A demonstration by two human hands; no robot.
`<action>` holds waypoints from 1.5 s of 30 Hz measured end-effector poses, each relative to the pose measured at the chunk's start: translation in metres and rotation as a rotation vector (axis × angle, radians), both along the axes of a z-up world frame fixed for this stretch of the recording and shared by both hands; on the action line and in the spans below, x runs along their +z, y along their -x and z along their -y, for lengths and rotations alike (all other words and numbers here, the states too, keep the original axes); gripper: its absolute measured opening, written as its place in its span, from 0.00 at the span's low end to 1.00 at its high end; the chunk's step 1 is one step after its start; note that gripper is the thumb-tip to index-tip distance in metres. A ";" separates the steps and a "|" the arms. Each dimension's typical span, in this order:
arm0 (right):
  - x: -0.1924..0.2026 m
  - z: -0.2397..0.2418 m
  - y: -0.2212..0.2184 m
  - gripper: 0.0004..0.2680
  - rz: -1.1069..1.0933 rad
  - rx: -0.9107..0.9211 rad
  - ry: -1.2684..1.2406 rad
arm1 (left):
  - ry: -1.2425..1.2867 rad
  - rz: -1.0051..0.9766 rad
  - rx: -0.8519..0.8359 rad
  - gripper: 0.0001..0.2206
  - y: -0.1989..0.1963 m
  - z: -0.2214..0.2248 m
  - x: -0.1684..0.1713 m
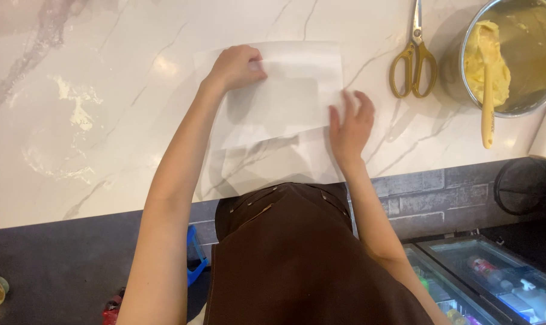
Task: The person stirs a thick yellow batter in a metal bowl with a spatula, then pulls a roll of parchment paper across the counter and cuts a sheet from it using scissors. They fold the cut sheet in half, press it flat with their palms, and smooth it out on the counter.
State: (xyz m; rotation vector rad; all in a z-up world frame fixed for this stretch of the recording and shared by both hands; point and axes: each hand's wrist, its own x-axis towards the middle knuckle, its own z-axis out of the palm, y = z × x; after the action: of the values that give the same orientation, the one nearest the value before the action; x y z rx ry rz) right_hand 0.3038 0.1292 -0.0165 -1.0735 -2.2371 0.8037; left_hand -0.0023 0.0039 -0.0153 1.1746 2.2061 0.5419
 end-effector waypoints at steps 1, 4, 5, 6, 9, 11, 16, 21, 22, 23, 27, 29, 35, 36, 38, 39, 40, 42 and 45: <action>-0.007 0.005 -0.004 0.15 0.101 0.096 -0.267 | -0.053 -0.014 0.018 0.15 0.001 0.000 -0.006; -0.027 0.024 -0.009 0.21 0.234 0.344 -0.573 | -0.135 -0.029 0.041 0.13 0.004 -0.002 -0.008; -0.033 0.031 -0.010 0.24 0.259 0.503 -0.615 | -0.164 -0.032 0.054 0.12 0.004 -0.002 -0.005; -0.029 0.038 -0.010 0.24 0.262 0.499 -0.613 | -0.164 -0.030 0.050 0.12 0.003 -0.003 -0.005; -0.020 0.051 -0.006 0.26 0.392 0.637 -0.407 | -0.163 -0.085 0.044 0.12 0.003 -0.006 -0.006; -0.016 0.052 0.000 0.25 0.431 0.625 -0.304 | -0.230 -0.218 0.019 0.09 0.005 -0.007 -0.014; -0.020 0.048 0.009 0.25 0.455 0.626 -0.316 | -0.215 -0.287 0.015 0.08 0.006 -0.009 -0.008; -0.026 0.046 0.013 0.24 0.437 0.648 -0.289 | -0.281 -0.376 0.002 0.08 0.014 -0.007 -0.019; -0.026 0.046 0.013 0.24 0.438 0.652 -0.297 | -0.333 -0.389 0.002 0.10 0.013 -0.007 -0.017; -0.027 0.045 0.012 0.24 0.440 0.655 -0.304 | -0.384 -0.401 0.001 0.11 0.012 -0.008 -0.016; -0.018 0.048 0.015 0.22 0.435 0.660 -0.300 | -0.426 -0.309 0.021 0.13 0.011 -0.011 -0.014; -0.015 0.049 0.016 0.21 0.455 0.676 -0.315 | -0.355 -0.245 0.049 0.11 0.012 -0.013 -0.015; -0.019 0.049 0.016 0.20 0.428 0.691 -0.346 | -0.214 -0.299 0.115 0.09 0.015 -0.012 -0.023; -0.019 0.049 0.016 0.20 0.427 0.687 -0.345 | -0.213 -0.300 0.111 0.09 0.012 -0.015 -0.018; -0.021 0.049 0.015 0.20 0.408 0.704 -0.363 | -0.290 -0.306 0.090 0.16 0.005 -0.018 -0.008; -0.021 0.049 0.015 0.20 0.407 0.706 -0.362 | -0.288 -0.307 0.091 0.16 -0.001 -0.024 -0.004; -0.021 0.049 0.015 0.20 0.415 0.713 -0.377 | -0.322 -0.311 0.082 0.21 -0.006 -0.029 -0.001; -0.020 0.049 0.016 0.20 0.423 0.722 -0.397 | -0.358 -0.316 0.075 0.25 -0.018 -0.042 -0.005; -0.018 0.047 0.016 0.21 0.413 0.714 -0.390 | -0.427 -0.416 -0.024 0.28 -0.035 -0.068 -0.029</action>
State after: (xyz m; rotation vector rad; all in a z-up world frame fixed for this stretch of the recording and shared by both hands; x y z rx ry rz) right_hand 0.2874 0.0817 -0.0348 -0.2471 -3.0211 0.3755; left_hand 0.0324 0.0719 -0.0447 1.6560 2.4900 0.8529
